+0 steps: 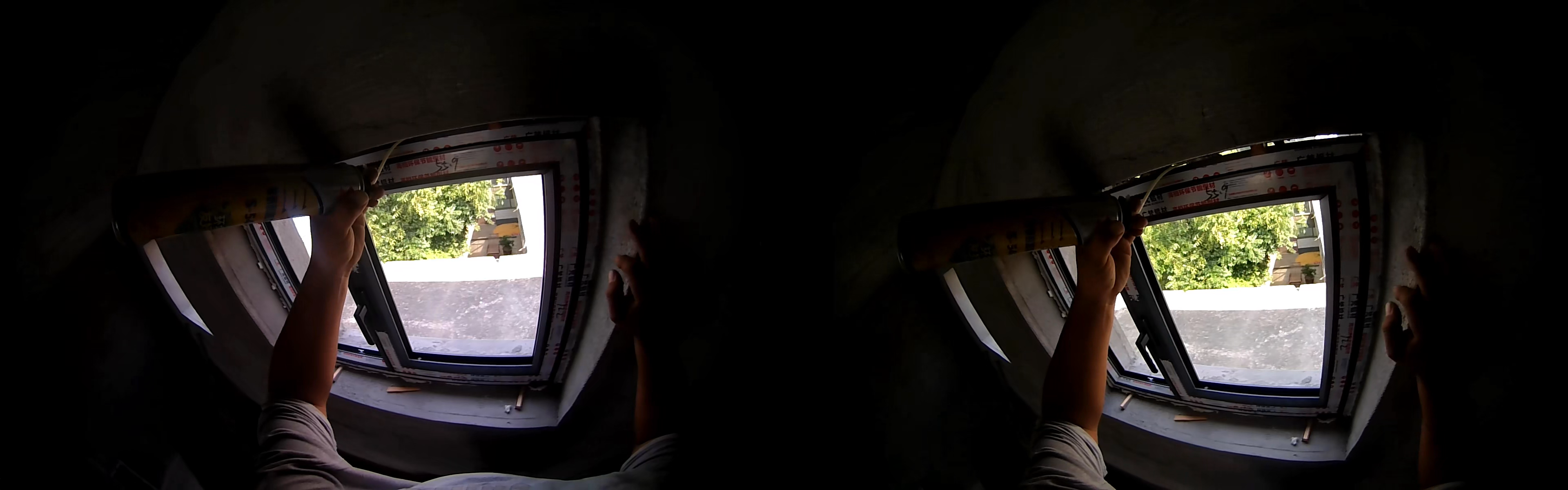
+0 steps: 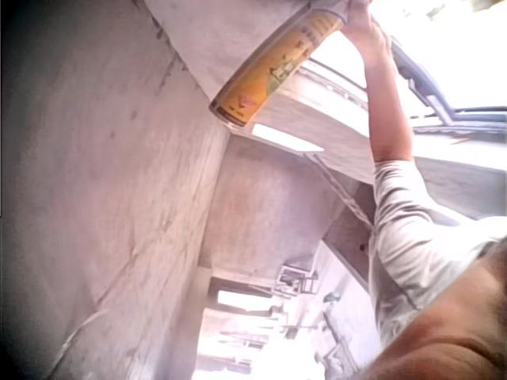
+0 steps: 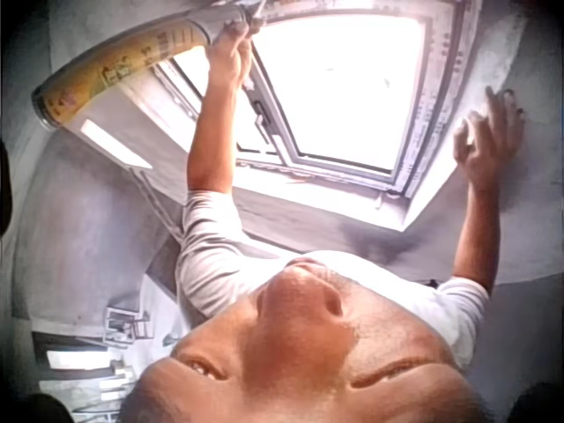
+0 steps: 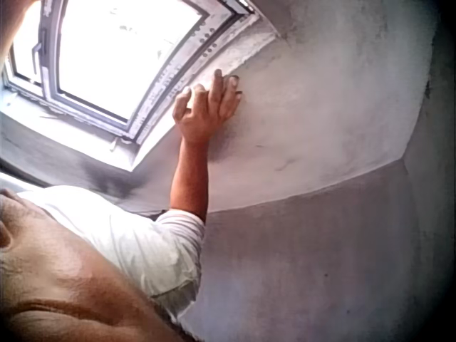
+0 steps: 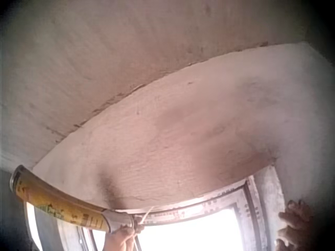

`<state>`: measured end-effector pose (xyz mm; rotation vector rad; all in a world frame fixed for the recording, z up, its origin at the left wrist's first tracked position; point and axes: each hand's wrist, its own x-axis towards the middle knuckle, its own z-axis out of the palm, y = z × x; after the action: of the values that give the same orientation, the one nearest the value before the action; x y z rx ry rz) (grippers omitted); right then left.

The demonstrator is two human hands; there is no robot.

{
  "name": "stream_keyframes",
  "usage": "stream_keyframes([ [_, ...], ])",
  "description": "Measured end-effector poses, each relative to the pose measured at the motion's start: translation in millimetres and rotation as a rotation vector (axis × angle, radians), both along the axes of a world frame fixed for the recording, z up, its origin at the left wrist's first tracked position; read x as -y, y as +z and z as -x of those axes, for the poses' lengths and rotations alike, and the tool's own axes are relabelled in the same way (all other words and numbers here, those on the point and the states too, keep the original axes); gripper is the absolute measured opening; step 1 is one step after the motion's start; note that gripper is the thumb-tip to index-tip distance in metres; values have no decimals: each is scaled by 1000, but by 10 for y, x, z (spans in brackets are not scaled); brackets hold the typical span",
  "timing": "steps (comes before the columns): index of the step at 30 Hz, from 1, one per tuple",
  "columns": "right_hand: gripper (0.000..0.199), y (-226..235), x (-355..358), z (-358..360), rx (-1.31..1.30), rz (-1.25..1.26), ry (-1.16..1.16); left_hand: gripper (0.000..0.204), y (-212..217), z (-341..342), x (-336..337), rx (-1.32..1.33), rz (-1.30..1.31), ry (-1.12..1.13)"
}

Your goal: The person secures a window frame using a hammer and then applies expanding foam sealant around the perimeter of the window frame. The person uses a hammer to tap the frame into place and then uses a foam canister to fill gaps between the frame and wall.

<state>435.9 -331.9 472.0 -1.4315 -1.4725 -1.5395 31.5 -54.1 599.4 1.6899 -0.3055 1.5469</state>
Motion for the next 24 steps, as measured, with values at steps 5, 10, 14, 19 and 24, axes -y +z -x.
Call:
stream_keyframes([
  [5, 35, -5, -13, -13, 7, -15, 21, 36, 9, 25, -28, -12, -20, 23],
  [10, 36, 1, -10, -26, 2, -5, 40, 36, 9, 184, -84, -49, 15, 44],
  [14, 37, 8, 8, -18, -12, 8, 63, 39, -36, 342, -82, -81, 94, 151],
  [19, 38, 0, -26, -27, -13, 0, 93, 43, -84, 342, 64, -76, 62, 102],
  [24, 28, 13, 9, -11, -18, -10, 102, 46, -84, -87, 399, -50, 47, -27],
])
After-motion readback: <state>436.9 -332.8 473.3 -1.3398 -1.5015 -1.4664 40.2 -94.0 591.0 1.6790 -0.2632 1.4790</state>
